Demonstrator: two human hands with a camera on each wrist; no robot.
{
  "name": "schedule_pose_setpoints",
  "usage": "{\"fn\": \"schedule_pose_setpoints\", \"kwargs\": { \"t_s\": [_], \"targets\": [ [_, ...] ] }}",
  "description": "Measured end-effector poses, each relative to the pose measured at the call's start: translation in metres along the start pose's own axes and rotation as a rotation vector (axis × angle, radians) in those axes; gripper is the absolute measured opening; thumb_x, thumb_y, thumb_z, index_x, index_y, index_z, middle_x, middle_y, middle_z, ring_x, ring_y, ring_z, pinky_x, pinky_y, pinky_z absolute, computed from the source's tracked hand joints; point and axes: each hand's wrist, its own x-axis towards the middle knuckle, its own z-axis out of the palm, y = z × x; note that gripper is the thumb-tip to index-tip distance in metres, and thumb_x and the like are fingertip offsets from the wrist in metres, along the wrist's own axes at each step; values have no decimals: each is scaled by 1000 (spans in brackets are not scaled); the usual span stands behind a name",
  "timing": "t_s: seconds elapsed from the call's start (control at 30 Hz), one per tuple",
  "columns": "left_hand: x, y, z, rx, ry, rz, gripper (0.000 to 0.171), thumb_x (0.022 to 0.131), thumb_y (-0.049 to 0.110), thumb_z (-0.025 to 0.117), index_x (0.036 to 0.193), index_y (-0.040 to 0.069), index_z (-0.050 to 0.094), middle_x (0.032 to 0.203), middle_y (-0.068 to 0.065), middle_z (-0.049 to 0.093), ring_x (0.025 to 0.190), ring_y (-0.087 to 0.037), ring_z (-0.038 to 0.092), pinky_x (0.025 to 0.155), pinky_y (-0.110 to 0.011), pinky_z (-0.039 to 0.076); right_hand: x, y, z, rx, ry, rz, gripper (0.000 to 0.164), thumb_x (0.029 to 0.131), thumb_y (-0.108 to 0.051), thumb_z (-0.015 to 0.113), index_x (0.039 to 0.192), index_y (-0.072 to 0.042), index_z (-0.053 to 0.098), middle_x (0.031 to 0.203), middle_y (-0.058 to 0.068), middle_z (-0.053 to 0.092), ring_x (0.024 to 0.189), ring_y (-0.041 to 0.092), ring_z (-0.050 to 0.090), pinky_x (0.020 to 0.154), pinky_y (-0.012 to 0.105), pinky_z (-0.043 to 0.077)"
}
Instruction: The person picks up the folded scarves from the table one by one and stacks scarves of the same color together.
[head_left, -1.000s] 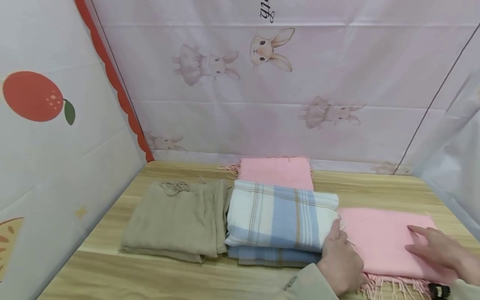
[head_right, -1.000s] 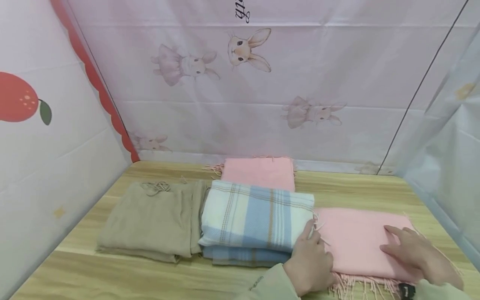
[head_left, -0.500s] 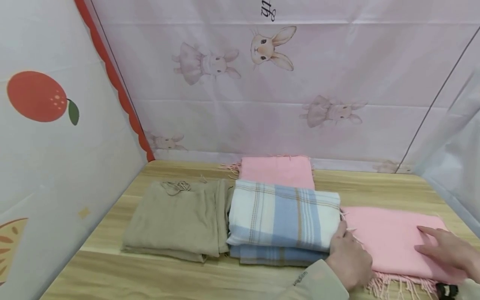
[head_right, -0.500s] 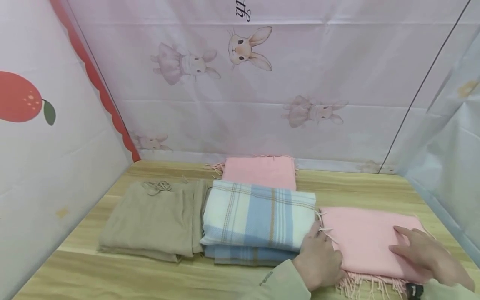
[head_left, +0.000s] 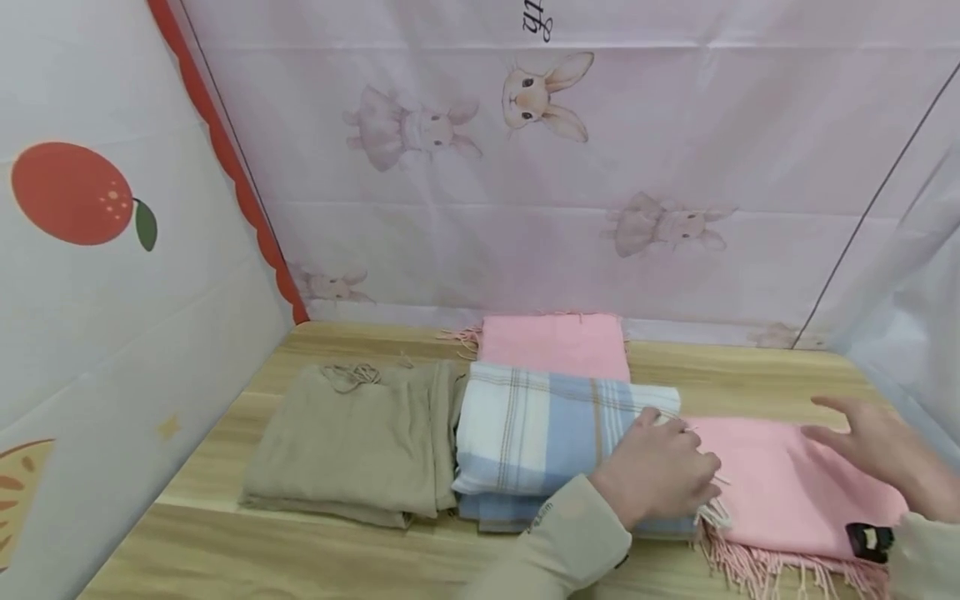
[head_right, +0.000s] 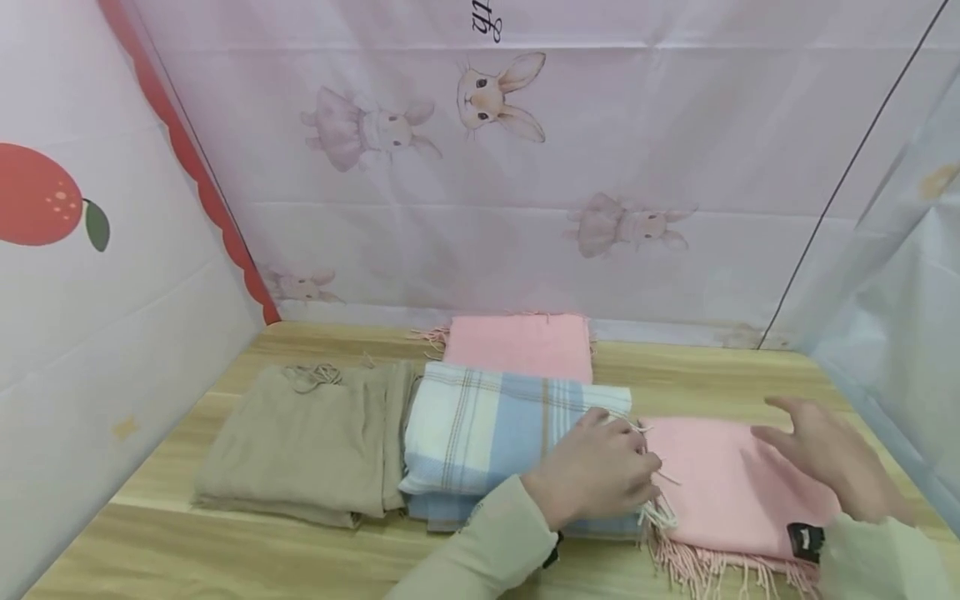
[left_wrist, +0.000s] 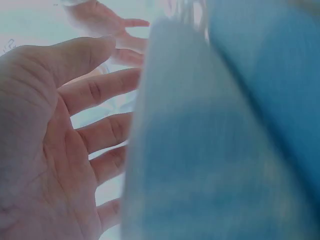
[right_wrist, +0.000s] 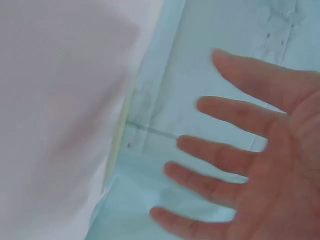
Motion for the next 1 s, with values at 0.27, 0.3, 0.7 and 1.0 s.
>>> {"fn": "schedule_pose_setpoints", "kwargs": {
  "t_s": [0.27, 0.3, 0.7, 1.0],
  "targets": [
    [-14, -28, -13, 78, 55, -67, 29, 106, 48, 46, 124, 41, 68, 118, 18, 67, 112, -5, 58, 99, -35, 42, 12, -28, -10, 39, 178, -70, 47, 100, -20, 64, 123, 20, 56, 106, 43, 61, 87, 58, 61, 63, 59, 51],
    [-16, -32, -14, 82, 58, -84, 29, 107, 47, 46, 123, 40, 69, 116, 17, 67, 111, -6, 58, 98, -35, 43, 14, -32, -10, 42, 188, -71, 45, 100, -19, 65, 122, 19, 58, 108, 43, 60, 92, 60, 60, 65, 61, 51],
    [-34, -73, -16, 67, 83, -194, 28, 106, 45, 50, 115, 31, 73, 108, 10, 69, 100, -12, 62, 90, -36, 46, 37, -56, -13, 63, 297, -221, 27, 96, -11, 69, 112, 11, 70, 100, 34, 69, 76, 44, 69, 57, 49, 51],
    [-49, -101, -23, -21, 32, -258, 27, 107, 41, 51, 109, 26, 72, 105, 7, 68, 96, -15, 61, 90, -39, 45, 48, -75, -11, 131, 254, -240, 30, 95, -8, 69, 116, 13, 68, 120, 39, 60, 88, 50, 68, 72, 63, 51]
  ]
}}
